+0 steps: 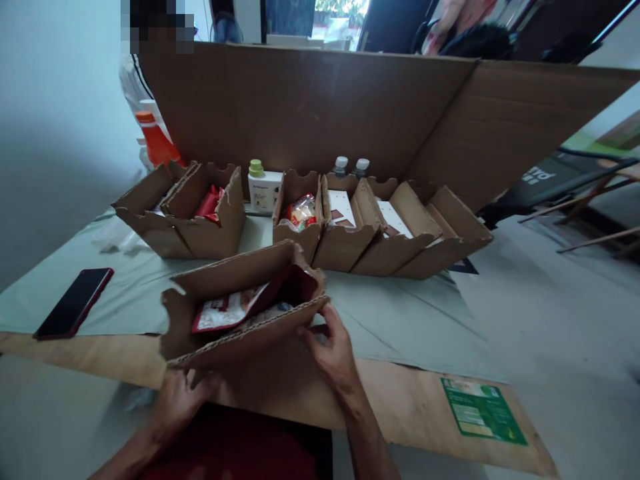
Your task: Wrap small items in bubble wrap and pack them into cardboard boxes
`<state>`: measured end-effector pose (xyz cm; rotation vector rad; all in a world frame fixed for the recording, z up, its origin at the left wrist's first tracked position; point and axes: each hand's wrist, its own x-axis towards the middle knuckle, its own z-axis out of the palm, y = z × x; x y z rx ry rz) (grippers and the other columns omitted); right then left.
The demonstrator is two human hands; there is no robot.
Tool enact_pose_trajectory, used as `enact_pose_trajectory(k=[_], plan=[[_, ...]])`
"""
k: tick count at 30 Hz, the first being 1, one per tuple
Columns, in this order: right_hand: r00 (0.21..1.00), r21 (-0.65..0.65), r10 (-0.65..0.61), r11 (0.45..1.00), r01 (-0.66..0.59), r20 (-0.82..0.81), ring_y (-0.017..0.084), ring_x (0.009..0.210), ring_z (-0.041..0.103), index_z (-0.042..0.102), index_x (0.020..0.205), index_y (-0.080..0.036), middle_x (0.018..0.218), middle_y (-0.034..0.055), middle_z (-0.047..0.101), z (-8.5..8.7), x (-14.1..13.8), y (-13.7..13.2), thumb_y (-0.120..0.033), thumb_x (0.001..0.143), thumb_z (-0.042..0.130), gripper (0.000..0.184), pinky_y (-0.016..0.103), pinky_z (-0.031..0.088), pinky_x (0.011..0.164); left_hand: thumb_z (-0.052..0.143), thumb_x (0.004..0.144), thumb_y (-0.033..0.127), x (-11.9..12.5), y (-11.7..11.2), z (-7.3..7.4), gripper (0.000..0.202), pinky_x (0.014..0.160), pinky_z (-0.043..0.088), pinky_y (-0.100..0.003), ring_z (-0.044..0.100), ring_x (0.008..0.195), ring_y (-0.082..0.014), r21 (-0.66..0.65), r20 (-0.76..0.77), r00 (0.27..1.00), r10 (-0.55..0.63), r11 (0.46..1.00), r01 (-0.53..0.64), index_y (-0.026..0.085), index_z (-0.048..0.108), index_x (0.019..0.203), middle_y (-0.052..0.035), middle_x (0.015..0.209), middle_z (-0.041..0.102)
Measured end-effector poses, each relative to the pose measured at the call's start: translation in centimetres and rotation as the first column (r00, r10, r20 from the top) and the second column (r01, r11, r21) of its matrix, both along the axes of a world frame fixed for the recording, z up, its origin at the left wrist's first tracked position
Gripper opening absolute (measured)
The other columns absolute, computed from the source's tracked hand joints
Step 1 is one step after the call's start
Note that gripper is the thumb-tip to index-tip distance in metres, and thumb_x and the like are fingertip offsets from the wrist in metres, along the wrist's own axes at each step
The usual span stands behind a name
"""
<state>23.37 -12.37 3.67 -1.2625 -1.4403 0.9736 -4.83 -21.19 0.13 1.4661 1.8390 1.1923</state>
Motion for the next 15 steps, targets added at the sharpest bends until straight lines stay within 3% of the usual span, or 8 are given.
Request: enact_pose_trajectory(k=[4,6,9,12,15], plan=[[0.964,-0.026,-0.257,0.966,0.256,-0.061,0.02,0.091,0.068,0.065,0.122,-0.024,0.121,0.0078,0.069,0.0,4.1,-0.4,-0.047,0.077,0.082,0.053,0.035,0.06,0.079,0.076,0.078,0.048,4.5,5.9,2.1,0.082,0.111,0.049,-0.055,0.058,0.131,-0.0367,0.212,-0.003,0.971,-0.238,0.949,0.233,0.019,0.048,0.149,-0.0174,0.143,0.058],[0.939,-0.013,-0.336,0.942,0.336,-0.069,0.021,0.09,0.069,0.065,0.118,-0.022,0.116,0.0087,0.071,-0.2,5.6,0.5,-0.05,0.074,0.084,0.055,0.037,0.06,0.079,0.076,0.078,0.041,6.2,9.3,2.7,0.082,0.116,0.043,-0.056,0.051,0.138,-0.0364,0.278,-0.004,0.951,-0.309,0.913,0.298,0.019,0.045,0.15,-0.0176,0.148,0.053],[0.909,0.01,-0.414,0.91,0.415,-0.059,0.025,0.097,0.07,0.065,0.116,-0.02,0.116,0.0115,0.072,-1.3,6.7,1.8,-0.051,0.07,0.083,0.058,0.041,0.06,0.083,0.071,0.08,0.035,7.7,13.5,2.7,0.071,0.118,0.041,-0.056,0.049,0.14,-0.0359,0.253,0.033,0.923,-0.383,0.897,0.363,0.019,0.049,0.146,-0.0176,0.148,0.053],[0.895,0.003,-0.443,0.896,0.444,-0.049,0.027,0.107,0.07,0.06,0.129,-0.02,0.128,0.0152,0.069,-3.0,6.9,2.2,-0.049,0.073,0.08,0.066,0.044,0.058,0.091,0.064,0.084,0.03,8.1,15.2,1.7,0.066,0.115,0.043,-0.057,0.052,0.139,-0.0352,0.199,0.059,0.914,-0.402,0.902,0.384,0.018,0.049,0.146,-0.0181,0.147,0.055],[0.887,-0.03,-0.456,0.89,0.455,-0.071,0.029,0.118,0.067,0.057,0.136,-0.019,0.136,0.0166,0.066,-4.4,7.0,1.2,-0.049,0.077,0.076,0.069,0.045,0.057,0.096,0.062,0.086,0.029,7.8,14.2,0.0,0.073,0.113,0.046,-0.057,0.056,0.136,-0.0344,0.156,0.079,0.92,-0.385,0.916,0.37,0.018,0.038,0.154,-0.0196,0.149,0.055]])
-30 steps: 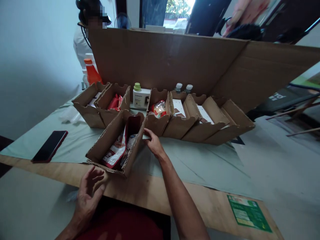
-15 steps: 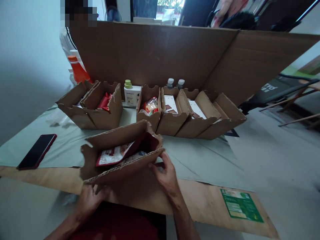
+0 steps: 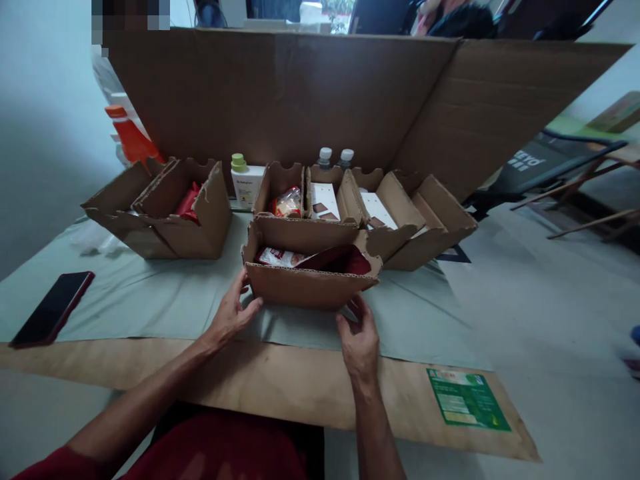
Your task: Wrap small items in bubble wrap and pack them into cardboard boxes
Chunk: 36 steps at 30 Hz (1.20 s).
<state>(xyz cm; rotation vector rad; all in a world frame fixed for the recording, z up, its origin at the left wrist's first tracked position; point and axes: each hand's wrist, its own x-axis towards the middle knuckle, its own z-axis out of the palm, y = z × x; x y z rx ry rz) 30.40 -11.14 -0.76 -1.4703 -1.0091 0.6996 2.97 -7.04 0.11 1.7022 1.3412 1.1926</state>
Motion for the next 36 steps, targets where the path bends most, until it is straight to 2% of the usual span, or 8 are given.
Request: enact_pose_trajectory(k=[6,10,14,17,21,26,32,36], plan=[[0.985,-0.105,-0.039,0.993,0.058,0.17,0.03,0.108,0.07,0.068,0.125,-0.018,0.123,0.015,0.073,-0.8,-0.7,-3.3,-0.052,0.085,0.069,0.052,0.046,0.057,0.093,0.062,0.086,0.024,-1.0,-5.3,-2.3,0.076,0.116,0.043,-0.056,0.055,0.138,-0.0335,-0.064,-0.116,0.991,-0.072,0.996,0.065,0.019,0.036,0.157,-0.0193,0.15,0.055],[0.853,-0.077,0.218,0.975,-0.207,0.474,0.034,0.108,0.07,0.074,0.115,-0.02,0.119,0.015,0.075,-1.6,-4.9,-3.6,-0.05,0.092,0.061,0.04,0.054,0.054,0.098,0.071,0.073,0.023,-2.2,-8.7,-0.8,0.075,0.111,0.049,-0.052,0.062,0.126,-0.0344,-0.064,-0.188,0.964,-0.189,0.982,0.18,0.02,0.053,0.147,-0.0162,0.137,0.067],[0.558,-0.078,0.55,0.752,-0.654,0.621,0.034,0.115,0.07,0.076,0.115,-0.026,0.124,0.0113,0.076,-1.2,-11.8,-4.2,-0.037,0.093,0.06,0.029,0.057,0.056,0.098,0.064,0.082,0.022,-5.8,-10.2,2.0,0.048,0.097,0.057,-0.04,0.071,0.107,-0.0268,-0.063,-0.192,0.942,-0.277,0.961,0.27,0.022,0.068,0.13,-0.0112,0.119,0.076],[0.406,-0.063,0.697,0.542,-0.838,0.591,0.03,0.112,0.073,0.075,0.119,-0.029,0.119,0.0084,0.078,0.2,-15.0,-4.8,-0.03,0.095,0.06,0.028,0.05,0.06,0.095,0.063,0.084,0.026,-11.9,-9.1,3.8,0.03,0.093,0.059,-0.036,0.073,0.104,-0.0241,0.035,-0.258,0.963,0.072,0.997,-0.065,0.024,0.075,0.112,-0.0082,0.111,0.079],[0.546,-0.046,0.614,0.688,-0.724,0.57,0.029,0.102,0.075,0.077,0.112,-0.028,0.11,0.008,0.08,1.6,-14.7,-4.2,-0.034,0.097,0.059,0.024,0.048,0.062,0.091,0.056,0.088,0.026,-22.8,-4.7,4.9,0.028,0.086,0.058,-0.041,0.069,0.108,-0.0297,0.068,-0.313,0.848,0.428,0.9,-0.43,0.02,0.073,0.108,-0.0134,0.115,0.076],[0.621,-0.109,0.542,0.796,-0.595,0.566,0.027,0.095,0.077,0.078,0.107,-0.028,0.108,0.0054,0.08,1.3,-12.7,-3.5,-0.039,0.097,0.06,0.024,0.043,0.063,0.092,0.058,0.08,0.015,-32.2,2.0,4.8,0.022,0.108,0.041,-0.051,0.06,0.112,-0.033,0.096,-0.371,0.649,0.664,0.723,-0.684,0.017,0.07,0.098,-0.0151,0.11,0.072],[0.566,-0.135,0.557,0.775,-0.618,0.607,0.027,0.091,0.079,0.08,0.105,-0.027,0.105,0.0054,0.081,0.9,-13.1,-4.0,-0.04,0.096,0.061,0.025,0.041,0.065,0.089,0.064,0.073,0.011,-34.8,8.3,3.9,0.013,0.111,0.031,-0.056,0.047,0.123,-0.0387,0.077,-0.361,0.57,0.738,0.633,-0.77,0.019,0.063,0.084,-0.0166,0.109,0.067],[0.574,-0.127,0.54,0.787,-0.604,0.615,0.027,0.091,0.079,0.08,0.105,-0.027,0.104,0.006,0.081,1.1,-13.2,-4.2,-0.039,0.096,0.06,0.025,0.041,0.065,0.088,0.059,0.078,0.013,-34.9,9.3,4.9,0.009,0.11,0.033,-0.055,0.052,0.12,-0.0359,0.089,-0.262,0.552,0.792,0.589,-0.803,0.021,0.055,0.076,-0.015,0.105,0.064]])
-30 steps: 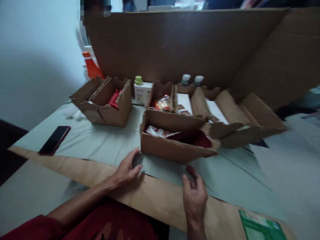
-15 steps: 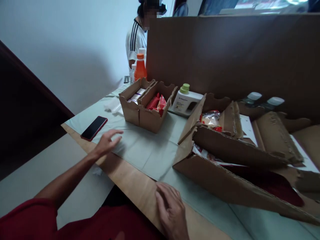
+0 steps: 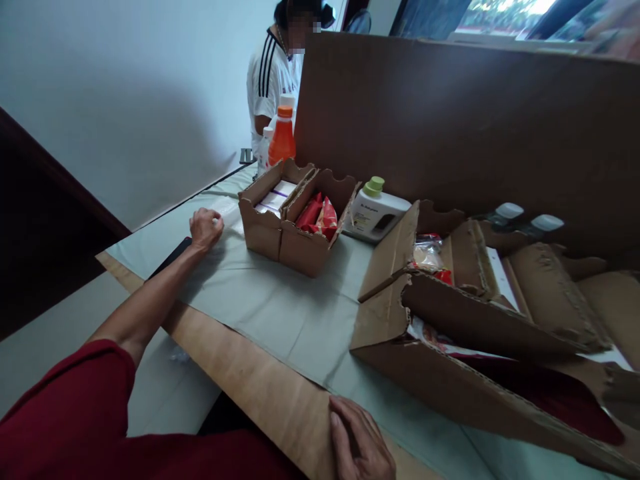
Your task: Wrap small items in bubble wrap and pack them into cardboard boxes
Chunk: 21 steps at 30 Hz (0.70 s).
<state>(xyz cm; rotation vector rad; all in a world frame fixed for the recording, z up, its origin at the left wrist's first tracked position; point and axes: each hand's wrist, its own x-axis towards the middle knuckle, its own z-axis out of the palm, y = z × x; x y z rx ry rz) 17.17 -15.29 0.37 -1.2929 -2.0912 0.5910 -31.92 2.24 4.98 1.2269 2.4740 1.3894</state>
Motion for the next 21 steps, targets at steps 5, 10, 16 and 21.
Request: enact_pose_trajectory(k=[5,10,16,21], plan=[[0.999,-0.044,0.001,0.999,-0.003,-0.037,0.027,0.091,0.079,0.081,0.104,-0.028,0.104,0.0066,0.081,0.4,-0.6,0.2,-0.042,0.095,0.061,0.026,0.041,0.065,0.088,0.051,0.085,0.025,2.2,-5.9,1.8,0.004,0.094,0.052,-0.04,0.066,0.104,-0.0255,0.181,0.094,0.994,-0.061,0.983,0.044,0.021,0.052,0.085,-0.0108,0.103,0.068],[0.983,-0.339,-0.008,0.939,-0.056,-0.183,0.028,0.1,0.077,0.078,0.107,-0.028,0.108,0.0079,0.08,1.7,-3.9,1.2,-0.049,0.093,0.063,0.03,0.04,0.064,0.09,0.059,0.085,0.033,10.4,-15.1,0.3,0.013,0.098,0.055,-0.039,0.071,0.112,-0.0254,0.276,0.116,0.969,-0.219,0.944,0.18,0.022,0.052,0.082,-0.011,0.116,0.074],[0.824,-0.637,-0.173,0.724,-0.266,-0.54,0.029,0.109,0.074,0.057,0.136,-0.023,0.132,0.0161,0.071,1.9,-7.2,2.2,-0.06,0.085,0.072,0.064,0.038,0.063,0.082,0.059,0.088,0.015,23.0,-20.6,-3.2,0.008,0.103,0.055,-0.046,0.066,0.126,-0.0283,0.213,-0.082,0.853,-0.515,0.827,0.52,0.023,0.059,0.086,-0.0162,0.133,0.069],[0.699,-0.636,-0.329,0.735,-0.233,-0.635,0.025,0.101,0.074,0.057,0.127,-0.024,0.117,0.0089,0.076,0.8,-5.9,1.5,-0.054,0.082,0.078,0.058,0.037,0.06,0.087,0.065,0.086,0.019,27.2,-22.8,-3.4,0.017,0.101,0.058,-0.047,0.065,0.127,-0.0304,0.2,-0.121,0.54,-0.833,0.512,0.835,0.022,0.067,0.103,-0.0194,0.143,0.061]])
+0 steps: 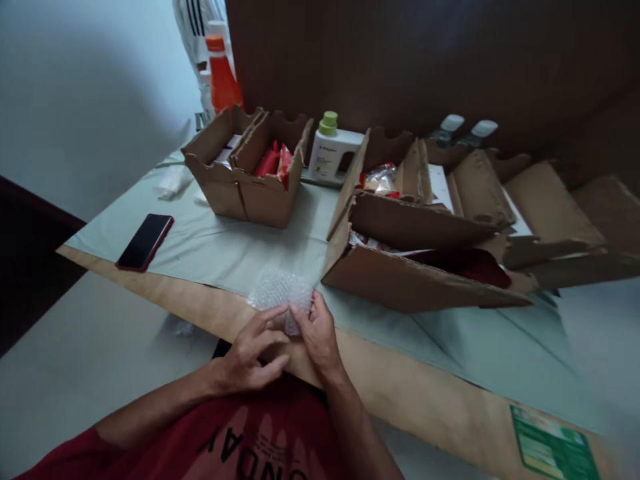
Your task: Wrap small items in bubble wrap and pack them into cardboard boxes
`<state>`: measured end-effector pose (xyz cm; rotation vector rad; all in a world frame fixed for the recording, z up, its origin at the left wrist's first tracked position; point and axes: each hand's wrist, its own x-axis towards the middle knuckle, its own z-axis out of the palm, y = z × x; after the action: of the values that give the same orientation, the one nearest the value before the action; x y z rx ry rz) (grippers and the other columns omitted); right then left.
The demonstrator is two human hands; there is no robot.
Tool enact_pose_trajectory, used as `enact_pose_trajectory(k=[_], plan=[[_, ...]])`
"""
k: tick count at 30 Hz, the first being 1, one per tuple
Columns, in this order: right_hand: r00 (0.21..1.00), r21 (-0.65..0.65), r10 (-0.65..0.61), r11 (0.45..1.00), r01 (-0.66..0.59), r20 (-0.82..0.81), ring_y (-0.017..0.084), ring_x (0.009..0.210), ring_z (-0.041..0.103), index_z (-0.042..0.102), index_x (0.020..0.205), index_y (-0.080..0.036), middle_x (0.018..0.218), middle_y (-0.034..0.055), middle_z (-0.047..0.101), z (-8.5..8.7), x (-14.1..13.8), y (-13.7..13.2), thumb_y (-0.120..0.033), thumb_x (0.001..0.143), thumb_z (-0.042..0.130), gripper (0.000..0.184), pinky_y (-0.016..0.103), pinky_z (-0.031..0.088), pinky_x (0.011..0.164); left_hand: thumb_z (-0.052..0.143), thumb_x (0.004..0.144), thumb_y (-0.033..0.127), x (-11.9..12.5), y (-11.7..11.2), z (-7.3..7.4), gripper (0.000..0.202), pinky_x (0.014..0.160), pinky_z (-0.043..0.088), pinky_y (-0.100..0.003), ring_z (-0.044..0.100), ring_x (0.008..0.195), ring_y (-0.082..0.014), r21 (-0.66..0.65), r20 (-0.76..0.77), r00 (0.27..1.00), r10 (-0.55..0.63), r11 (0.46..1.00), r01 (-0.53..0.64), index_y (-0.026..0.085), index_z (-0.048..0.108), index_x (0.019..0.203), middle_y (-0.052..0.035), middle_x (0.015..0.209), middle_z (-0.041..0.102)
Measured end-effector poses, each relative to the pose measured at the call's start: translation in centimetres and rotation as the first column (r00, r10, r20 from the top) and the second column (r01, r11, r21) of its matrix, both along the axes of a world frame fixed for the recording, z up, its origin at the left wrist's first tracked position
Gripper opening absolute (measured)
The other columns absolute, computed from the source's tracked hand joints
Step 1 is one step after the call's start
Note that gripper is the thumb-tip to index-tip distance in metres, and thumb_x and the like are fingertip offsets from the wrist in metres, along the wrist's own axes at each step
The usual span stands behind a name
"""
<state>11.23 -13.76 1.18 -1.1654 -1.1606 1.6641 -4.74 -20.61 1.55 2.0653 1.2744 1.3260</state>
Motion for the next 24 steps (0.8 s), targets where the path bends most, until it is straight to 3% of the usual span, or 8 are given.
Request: enact_pose_trajectory(k=[3,6,10,12,14,18,21,24], plan=[[0.995,-0.029,-0.086,0.996,0.085,-0.046,0.026,0.102,0.074,0.058,0.126,-0.023,0.117,0.0092,0.076,0.2,1.6,-0.9,-0.053,0.082,0.076,0.056,0.038,0.06,0.089,0.065,0.087,0.02,-1.0,0.4,0.4,0.026,0.108,0.052,-0.051,0.061,0.131,-0.0311,-0.083,0.103,0.987,0.122,0.99,-0.113,0.021,0.066,0.113,-0.0174,0.14,0.063],[0.992,-0.047,-0.06,0.997,0.055,-0.108,0.03,0.107,0.073,0.059,0.13,-0.022,0.122,0.0123,0.075,0.9,3.0,-1.8,-0.056,0.08,0.076,0.063,0.042,0.059,0.091,0.076,0.081,0.034,-2.3,2.0,0.4,0.061,0.114,0.044,-0.056,0.056,0.136,-0.0341,-0.374,0.21,0.922,0.324,0.898,-0.231,0.019,0.056,0.137,-0.019,0.145,0.059],[0.989,-0.067,-0.027,0.998,0.017,-0.145,0.033,0.111,0.071,0.065,0.126,-0.023,0.122,0.0127,0.075,1.3,4.2,-2.5,-0.061,0.075,0.075,0.065,0.045,0.059,0.092,0.088,0.067,0.047,-1.8,3.4,0.5,0.097,0.099,0.053,-0.044,0.068,0.115,-0.0304,-0.729,0.516,0.787,0.339,0.656,0.196,0.017,0.047,0.149,-0.0182,0.134,0.067],[0.986,-0.1,-0.051,0.994,0.035,-0.156,0.034,0.111,0.071,0.068,0.124,-0.022,0.118,0.0128,0.076,0.9,4.8,-2.7,-0.062,0.075,0.075,0.064,0.046,0.058,0.093,0.091,0.062,0.047,-1.0,3.4,0.9,0.082,0.085,0.055,-0.036,0.072,0.094,-0.0251,-0.744,0.636,0.691,0.342,0.51,0.433,0.013,0.064,0.131,-0.0136,0.111,0.076],[0.982,-0.129,-0.115,0.987,0.096,-0.15,0.034,0.113,0.071,0.068,0.125,-0.022,0.117,0.0129,0.076,0.2,5.5,-2.9,-0.064,0.079,0.071,0.063,0.048,0.058,0.096,0.092,0.059,0.047,-0.4,3.1,1.4,0.062,0.074,0.054,-0.03,0.071,0.078,-0.0206,-0.721,0.688,0.631,0.359,0.439,0.536,0.012,0.074,0.107,-0.0093,0.092,0.077],[0.978,-0.057,-0.178,0.983,0.172,-0.106,0.031,0.129,0.063,0.053,0.144,-0.026,0.142,0.0146,0.064,-0.4,6.9,-3.8,-0.072,0.087,0.058,0.074,0.049,0.05,0.109,0.092,0.054,0.046,-0.1,2.7,2.5,0.055,0.073,0.053,-0.03,0.071,0.077,-0.0223,-0.689,0.721,0.59,0.362,0.46,0.56,0.013,0.077,0.096,-0.0078,0.086,0.078],[0.99,0.044,-0.122,0.991,0.125,-0.063,0.031,0.145,0.049,0.035,0.158,-0.027,0.16,0.0152,0.047,0.2,7.1,-4.7,-0.07,0.078,0.074,0.099,0.048,0.039,0.12,0.09,0.053,0.044,0.3,2.4,3.1,0.059,0.08,0.056,-0.037,0.074,0.086,-0.0295,-0.584,0.812,0.491,0.316,0.44,0.682,0.013,0.078,0.102,-0.0113,0.092,0.079],[0.999,0.036,-0.039,0.999,0.039,-0.003,0.032,0.142,0.052,0.031,0.16,-0.024,0.16,0.0167,0.046,0.9,6.5,-5.2,-0.062,0.07,0.086,0.112,0.048,0.04,0.119,0.088,0.053,0.044,1.0,1.8,3.3,0.063,0.081,0.058,-0.041,0.075,0.087,-0.0325,-0.454,0.887,0.37,0.277,0.372,0.809,0.013,0.078,0.106,-0.0129,0.092,0.079]])
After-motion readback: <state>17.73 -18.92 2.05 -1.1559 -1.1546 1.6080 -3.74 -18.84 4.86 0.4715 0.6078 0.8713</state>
